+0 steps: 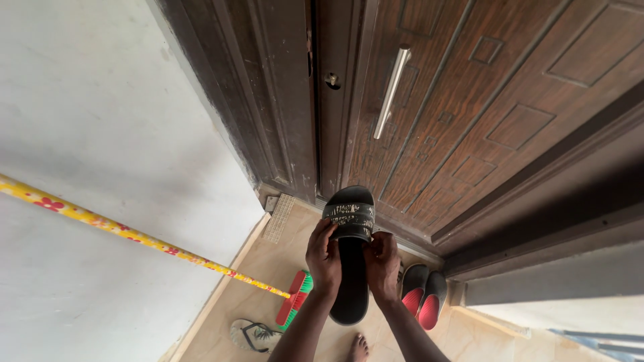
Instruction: Gathering, matching, and organizing various slippers, sandals, and shoes scattered on a balcony floor into neat pairs near the doorway.
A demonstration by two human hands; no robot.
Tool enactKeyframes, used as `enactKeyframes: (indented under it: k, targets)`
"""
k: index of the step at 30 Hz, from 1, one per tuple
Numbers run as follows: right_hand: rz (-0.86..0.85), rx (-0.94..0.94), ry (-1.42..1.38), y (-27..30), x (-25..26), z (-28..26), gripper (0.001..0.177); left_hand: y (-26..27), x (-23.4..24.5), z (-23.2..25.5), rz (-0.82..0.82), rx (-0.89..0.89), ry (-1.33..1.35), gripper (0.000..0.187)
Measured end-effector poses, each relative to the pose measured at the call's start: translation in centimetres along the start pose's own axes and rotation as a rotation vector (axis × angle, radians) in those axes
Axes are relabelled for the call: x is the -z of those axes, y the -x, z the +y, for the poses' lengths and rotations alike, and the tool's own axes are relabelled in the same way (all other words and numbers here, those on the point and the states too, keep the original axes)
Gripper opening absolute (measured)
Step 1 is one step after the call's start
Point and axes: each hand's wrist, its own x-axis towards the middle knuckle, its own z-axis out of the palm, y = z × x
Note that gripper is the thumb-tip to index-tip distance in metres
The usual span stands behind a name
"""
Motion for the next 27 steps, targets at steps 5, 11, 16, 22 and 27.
enactKeyframes:
  k: [5,11,16,22,27]
  targets:
    - [-0.002,-0.006,0.038,-0.9,-0.6,1.1,0.026,0.1,-0.9,-0.6,0.012,0.062,0.020,0.039]
    - [0.003,-0.008,0.053,-1.0,-2.6,3.2,0.026,0.0,-1.8,-3.6,0.005,0.082,0.010,0.042]
    - [0.024,-0.050,0.009,-0.9,-4.8,3.9,0.026,-0.9,-1.6,-5.5,-0.008,0.059,0.023,0.044]
    - [0.092,-0.015,0.017,-0.9,-8.0,6.9,0.025,-1.7,-2.1,-9.3,-0.025,0.006,0.020,0.045]
    - [0.154,0.009,0.118,-0.9,-9.9,9.7,0.023,-1.3,-3.8,-13.0,-0.041,-0.013,0.031,0.045]
